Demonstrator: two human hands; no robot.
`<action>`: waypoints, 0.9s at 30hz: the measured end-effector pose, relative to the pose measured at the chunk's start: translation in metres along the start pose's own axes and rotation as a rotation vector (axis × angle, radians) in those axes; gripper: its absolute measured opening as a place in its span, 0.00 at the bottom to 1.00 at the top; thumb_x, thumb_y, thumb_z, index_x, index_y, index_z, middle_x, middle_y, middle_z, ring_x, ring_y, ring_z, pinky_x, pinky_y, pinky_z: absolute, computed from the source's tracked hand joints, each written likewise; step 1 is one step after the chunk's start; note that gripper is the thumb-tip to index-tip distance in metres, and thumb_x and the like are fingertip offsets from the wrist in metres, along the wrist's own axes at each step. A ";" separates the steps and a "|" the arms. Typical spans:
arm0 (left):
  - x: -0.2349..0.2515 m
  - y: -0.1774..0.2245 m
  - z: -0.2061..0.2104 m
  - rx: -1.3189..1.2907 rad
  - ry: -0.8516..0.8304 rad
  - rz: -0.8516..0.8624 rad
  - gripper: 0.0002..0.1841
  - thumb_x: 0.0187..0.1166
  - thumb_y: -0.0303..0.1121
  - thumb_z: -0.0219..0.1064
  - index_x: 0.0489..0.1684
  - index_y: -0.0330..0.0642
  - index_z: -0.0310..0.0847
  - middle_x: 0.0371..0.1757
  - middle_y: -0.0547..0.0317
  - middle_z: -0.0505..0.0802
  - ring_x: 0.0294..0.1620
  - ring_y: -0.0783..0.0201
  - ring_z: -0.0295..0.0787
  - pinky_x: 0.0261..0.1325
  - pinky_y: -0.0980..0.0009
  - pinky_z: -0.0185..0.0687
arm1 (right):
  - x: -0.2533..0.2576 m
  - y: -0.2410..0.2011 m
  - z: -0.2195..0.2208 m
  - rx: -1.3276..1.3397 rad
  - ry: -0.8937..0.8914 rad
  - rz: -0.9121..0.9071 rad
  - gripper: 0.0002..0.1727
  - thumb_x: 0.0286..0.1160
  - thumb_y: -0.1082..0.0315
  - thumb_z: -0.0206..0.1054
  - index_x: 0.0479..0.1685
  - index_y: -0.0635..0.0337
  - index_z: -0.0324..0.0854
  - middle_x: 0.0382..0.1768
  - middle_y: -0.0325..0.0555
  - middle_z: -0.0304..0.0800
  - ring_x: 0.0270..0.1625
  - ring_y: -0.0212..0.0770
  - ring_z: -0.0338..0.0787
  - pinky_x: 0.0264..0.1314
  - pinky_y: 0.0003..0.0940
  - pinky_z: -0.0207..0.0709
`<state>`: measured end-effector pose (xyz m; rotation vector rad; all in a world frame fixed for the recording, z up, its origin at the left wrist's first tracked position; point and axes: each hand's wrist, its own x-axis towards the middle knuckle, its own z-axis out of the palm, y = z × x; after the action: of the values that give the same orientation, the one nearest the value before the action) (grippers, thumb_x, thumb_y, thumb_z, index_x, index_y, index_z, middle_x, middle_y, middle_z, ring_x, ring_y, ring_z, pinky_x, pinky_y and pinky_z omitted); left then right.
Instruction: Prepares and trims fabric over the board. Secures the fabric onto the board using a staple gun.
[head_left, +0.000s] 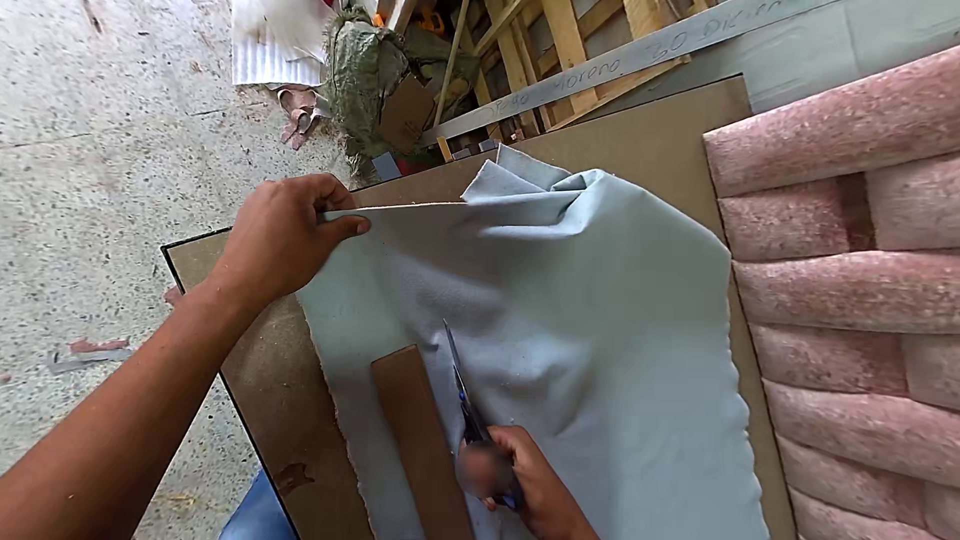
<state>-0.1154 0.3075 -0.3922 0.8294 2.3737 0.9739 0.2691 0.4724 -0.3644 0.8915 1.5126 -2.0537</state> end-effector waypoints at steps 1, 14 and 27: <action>0.000 -0.002 0.000 -0.027 0.026 0.001 0.12 0.74 0.54 0.76 0.39 0.62 0.88 0.24 0.75 0.88 0.24 0.71 0.83 0.30 0.57 0.80 | 0.003 -0.003 0.002 0.002 0.010 -0.007 0.31 0.68 0.34 0.74 0.27 0.57 0.85 0.20 0.40 0.83 0.19 0.33 0.81 0.22 0.30 0.78; 0.007 -0.020 -0.003 -0.198 0.075 0.082 0.10 0.73 0.53 0.76 0.38 0.63 0.89 0.20 0.80 0.84 0.18 0.78 0.76 0.21 0.71 0.73 | 0.042 -0.043 0.003 -0.056 0.085 0.017 0.30 0.67 0.38 0.77 0.22 0.58 0.84 0.15 0.41 0.81 0.15 0.34 0.79 0.17 0.30 0.75; 0.005 -0.021 -0.011 -0.338 0.035 0.095 0.08 0.75 0.47 0.77 0.39 0.59 0.89 0.21 0.76 0.88 0.18 0.74 0.80 0.19 0.72 0.78 | 0.069 -0.075 0.009 0.010 0.056 0.017 0.30 0.65 0.36 0.78 0.20 0.55 0.83 0.15 0.39 0.80 0.14 0.32 0.79 0.16 0.28 0.75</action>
<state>-0.1333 0.2938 -0.4012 0.8034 2.1271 1.3896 0.1677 0.4891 -0.3618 0.9695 1.5196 -2.0424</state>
